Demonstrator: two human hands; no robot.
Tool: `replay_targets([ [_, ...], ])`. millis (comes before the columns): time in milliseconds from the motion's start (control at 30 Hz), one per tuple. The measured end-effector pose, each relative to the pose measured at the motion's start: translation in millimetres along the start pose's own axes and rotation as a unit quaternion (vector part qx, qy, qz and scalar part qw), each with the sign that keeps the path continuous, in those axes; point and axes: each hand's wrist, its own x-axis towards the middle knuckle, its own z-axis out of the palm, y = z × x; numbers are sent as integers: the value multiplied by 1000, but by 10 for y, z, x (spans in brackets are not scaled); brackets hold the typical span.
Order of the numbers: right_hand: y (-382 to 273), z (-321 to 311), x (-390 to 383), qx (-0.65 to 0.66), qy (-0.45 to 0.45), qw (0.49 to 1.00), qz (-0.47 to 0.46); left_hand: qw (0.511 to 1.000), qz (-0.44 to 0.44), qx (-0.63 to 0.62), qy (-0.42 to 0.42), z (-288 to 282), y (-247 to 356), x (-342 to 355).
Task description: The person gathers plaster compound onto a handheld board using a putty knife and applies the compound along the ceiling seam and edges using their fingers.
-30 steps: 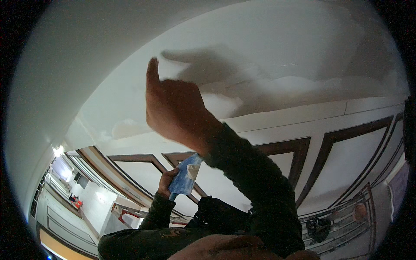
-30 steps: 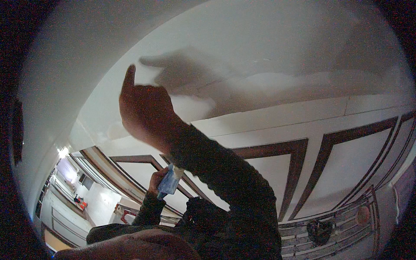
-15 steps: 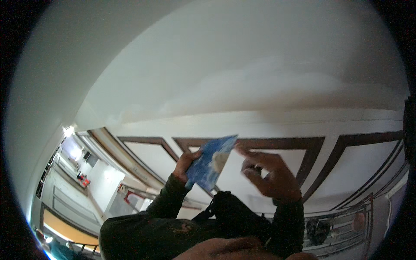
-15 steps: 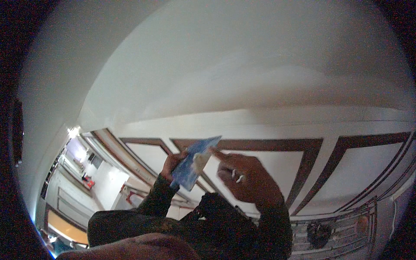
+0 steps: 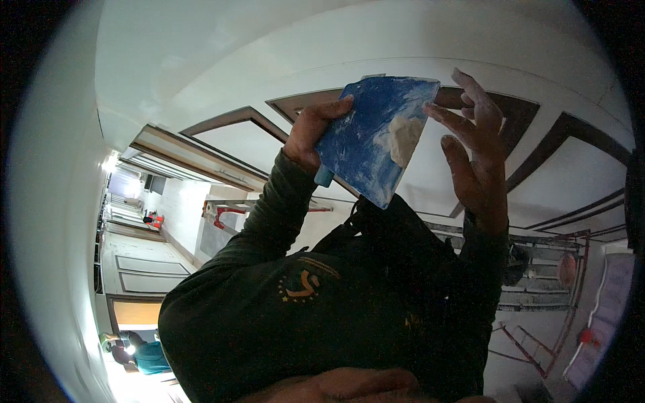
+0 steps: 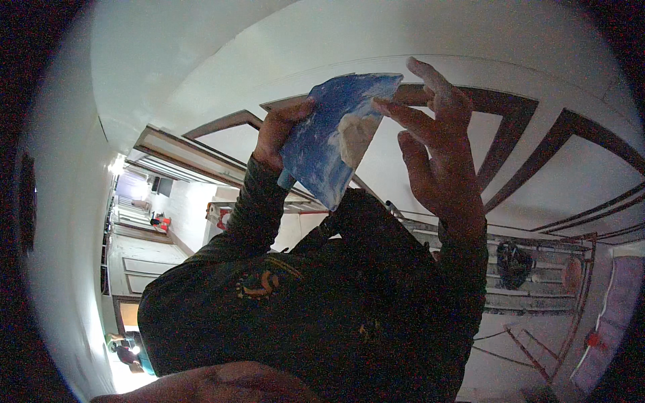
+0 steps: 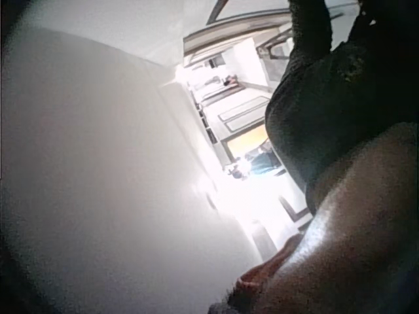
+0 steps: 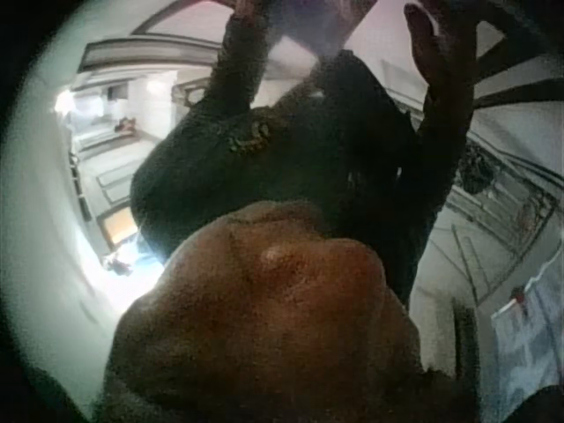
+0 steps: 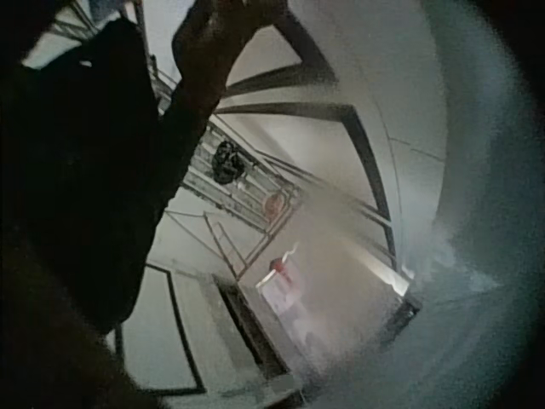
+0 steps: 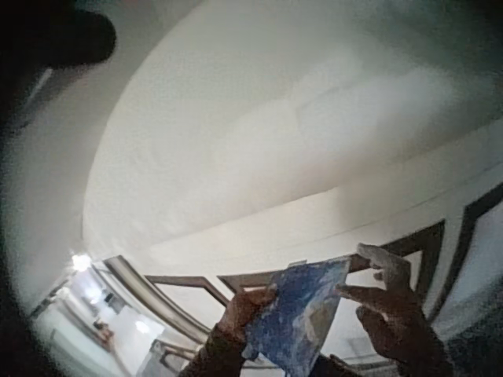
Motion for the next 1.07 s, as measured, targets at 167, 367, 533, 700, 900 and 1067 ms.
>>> replay_targets([
  [167, -69, 25, -22, -1, -29, 1000, 6, 991, 43, 71, 102, 27, -109, 22],
  [367, -6, 93, 37, -2, -29, 999, -20, 991, 54, 37, 119, -13, -100, 60],
  [533, 39, 140, 68, 17, -38, 999, -17, 994, 43, -13, 96, -16, -112, 79],
  [700, 72, 140, 97, 22, -42, 999, -14, 994, 31, 24, 104, -94, -115, 118],
  [900, 93, 160, 71, 42, -63, 997, 26, 994, 37, -14, 102, -192, -196, 144],
  [1067, 125, 203, 40, 115, -72, 988, 70, 990, 31, 0, 134, -242, -209, 136],
])
